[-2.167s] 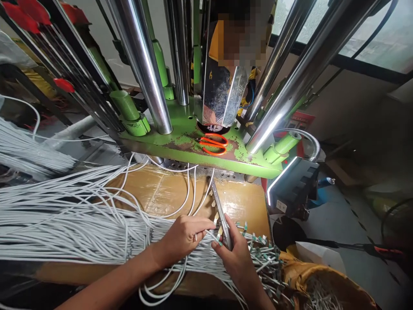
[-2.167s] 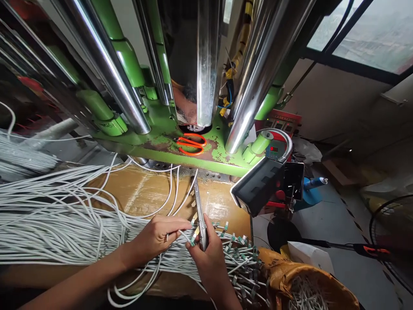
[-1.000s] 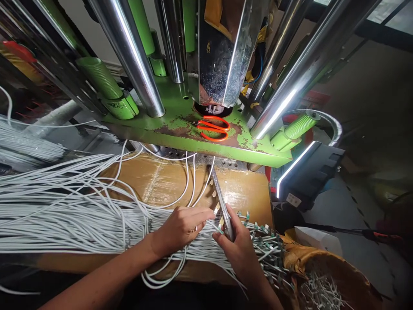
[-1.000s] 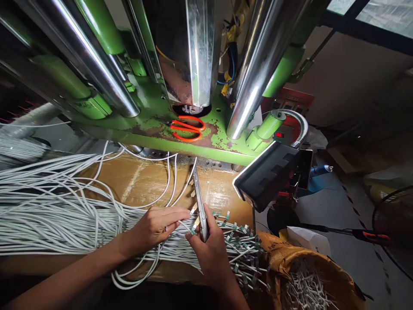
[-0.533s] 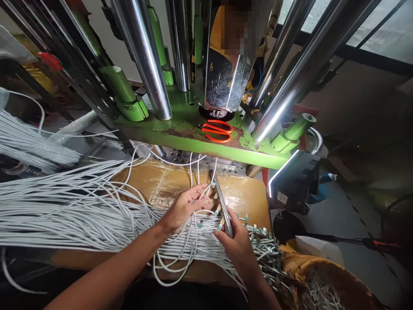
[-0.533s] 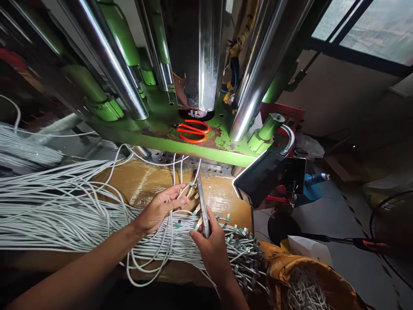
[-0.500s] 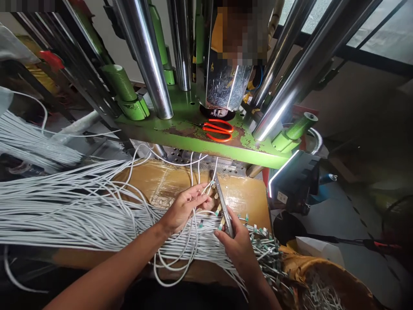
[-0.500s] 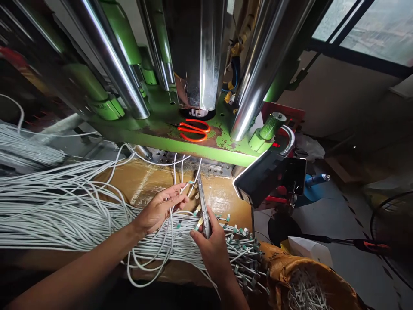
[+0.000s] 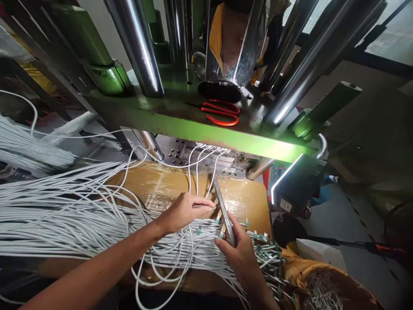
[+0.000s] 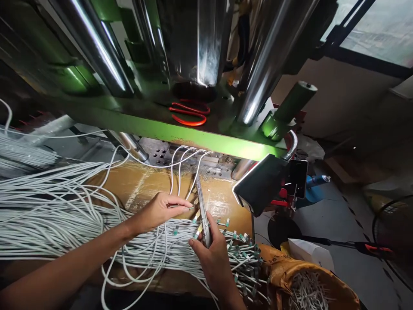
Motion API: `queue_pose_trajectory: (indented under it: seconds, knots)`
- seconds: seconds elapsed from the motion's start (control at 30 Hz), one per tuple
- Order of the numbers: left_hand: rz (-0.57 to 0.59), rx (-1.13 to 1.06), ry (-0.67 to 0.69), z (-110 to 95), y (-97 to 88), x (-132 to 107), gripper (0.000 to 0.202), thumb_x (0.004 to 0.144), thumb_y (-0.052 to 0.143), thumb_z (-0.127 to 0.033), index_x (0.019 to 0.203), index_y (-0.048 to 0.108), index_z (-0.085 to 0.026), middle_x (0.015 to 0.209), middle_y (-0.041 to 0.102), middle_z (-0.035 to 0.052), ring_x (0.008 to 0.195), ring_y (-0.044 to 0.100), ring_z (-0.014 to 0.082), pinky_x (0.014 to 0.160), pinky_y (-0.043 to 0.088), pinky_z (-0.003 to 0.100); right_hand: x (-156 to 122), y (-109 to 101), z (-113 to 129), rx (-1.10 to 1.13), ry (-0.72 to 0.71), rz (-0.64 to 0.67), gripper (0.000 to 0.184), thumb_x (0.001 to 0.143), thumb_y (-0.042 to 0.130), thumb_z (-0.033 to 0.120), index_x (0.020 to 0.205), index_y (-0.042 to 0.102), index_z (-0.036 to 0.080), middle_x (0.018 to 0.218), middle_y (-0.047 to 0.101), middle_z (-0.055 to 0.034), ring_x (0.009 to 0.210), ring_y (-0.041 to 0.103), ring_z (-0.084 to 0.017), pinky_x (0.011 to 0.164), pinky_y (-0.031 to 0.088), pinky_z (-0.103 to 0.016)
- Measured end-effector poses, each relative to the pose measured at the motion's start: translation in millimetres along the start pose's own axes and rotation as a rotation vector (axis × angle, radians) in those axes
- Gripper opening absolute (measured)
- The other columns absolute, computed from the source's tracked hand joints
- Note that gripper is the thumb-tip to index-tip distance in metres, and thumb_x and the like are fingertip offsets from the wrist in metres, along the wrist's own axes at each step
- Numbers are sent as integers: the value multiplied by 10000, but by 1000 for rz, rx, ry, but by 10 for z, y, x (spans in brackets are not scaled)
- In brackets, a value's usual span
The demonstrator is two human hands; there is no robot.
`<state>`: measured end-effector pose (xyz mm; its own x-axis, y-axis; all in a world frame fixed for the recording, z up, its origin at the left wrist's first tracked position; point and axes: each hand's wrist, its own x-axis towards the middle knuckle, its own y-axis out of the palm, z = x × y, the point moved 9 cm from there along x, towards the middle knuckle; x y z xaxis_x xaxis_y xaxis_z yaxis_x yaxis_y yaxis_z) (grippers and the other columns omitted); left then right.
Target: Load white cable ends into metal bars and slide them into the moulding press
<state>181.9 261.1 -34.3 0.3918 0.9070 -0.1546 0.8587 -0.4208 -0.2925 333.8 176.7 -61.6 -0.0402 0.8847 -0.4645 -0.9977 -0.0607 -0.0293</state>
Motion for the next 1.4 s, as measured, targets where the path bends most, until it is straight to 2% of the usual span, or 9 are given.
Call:
queue_pose_trajectory:
  seconds: [0.3, 0.53, 0.67, 0.9, 1.03, 1.13, 1.2, 1.27, 1.4]
  knots:
    - [-57, 337, 405, -216, 61, -56, 228, 897, 537, -169, 967, 749, -215, 945, 760, 34, 865, 710, 187, 792, 539, 273, 34, -13, -42, -37, 9, -23, 771, 691, 678, 260, 1409, 415, 159, 753, 519, 43, 650, 455, -125, 637, 417, -252]
    - [-78, 365, 472, -211, 71, -101, 262, 894, 509, -120, 1011, 731, -197, 983, 753, 49, 906, 707, 188, 818, 548, 279, 47, -10, -78, -53, 23, -11, 793, 696, 670, 261, 1428, 387, 148, 757, 526, 39, 647, 462, -126, 634, 426, -252]
    - [-109, 314, 401, -177, 69, -50, 253, 878, 518, -120, 970, 737, -208, 965, 754, 41, 883, 704, 191, 828, 548, 297, 37, -21, -14, -146, -9, -39, 757, 717, 662, 270, 1420, 409, 151, 757, 537, 33, 665, 482, -136, 657, 438, -258]
    - [-199, -204, -86, 197, -146, -202, 446, 812, 666, -298, 1222, 533, -184, 1092, 696, 97, 900, 690, 215, 754, 569, 313, 32, -11, -6, -74, -5, -55, 758, 707, 686, 267, 1410, 423, 161, 754, 531, 41, 677, 486, -133, 662, 437, -253]
    - [-286, -8, -95, 152, -300, -529, 281, 879, 579, -391, 1052, 680, -195, 1152, 664, 93, 1107, 604, 256, 940, 490, 371, 32, -11, -15, -51, -17, -48, 744, 719, 687, 267, 1408, 423, 177, 735, 515, 57, 645, 464, -118, 626, 418, -241]
    - [-344, 149, -25, 75, -334, -735, 286, 896, 548, -358, 1120, 683, -244, 1095, 640, 53, 1068, 583, 229, 966, 449, 371, 44, -7, -55, -30, -18, -40, 753, 724, 689, 268, 1416, 408, 181, 730, 500, 63, 575, 412, -95, 544, 372, -230]
    - [-398, 36, -72, 136, -357, -813, 325, 855, 612, -327, 1171, 652, -263, 953, 625, 14, 914, 605, 184, 893, 476, 332, 41, -8, -64, -4, -24, -28, 754, 725, 693, 274, 1417, 405, 188, 722, 488, 71, 539, 377, -82, 514, 347, -226]
    - [-507, -286, -122, 210, -421, -843, 348, 775, 701, -290, 1119, 650, -265, 861, 606, -25, 820, 609, 146, 848, 494, 301, 20, -35, -50, 9, -28, -20, 743, 730, 691, 274, 1413, 411, 197, 701, 474, 80, 533, 366, -79, 522, 348, -225]
    - [-561, -990, -123, 99, -436, -674, 197, 679, 736, -220, 806, 586, -213, 813, 616, -36, 951, 634, 183, 906, 503, 355, -64, -191, 25, -36, -49, -37, 739, 714, 692, 251, 1401, 434, 162, 706, 490, 68, 617, 429, -101, 611, 388, -237]
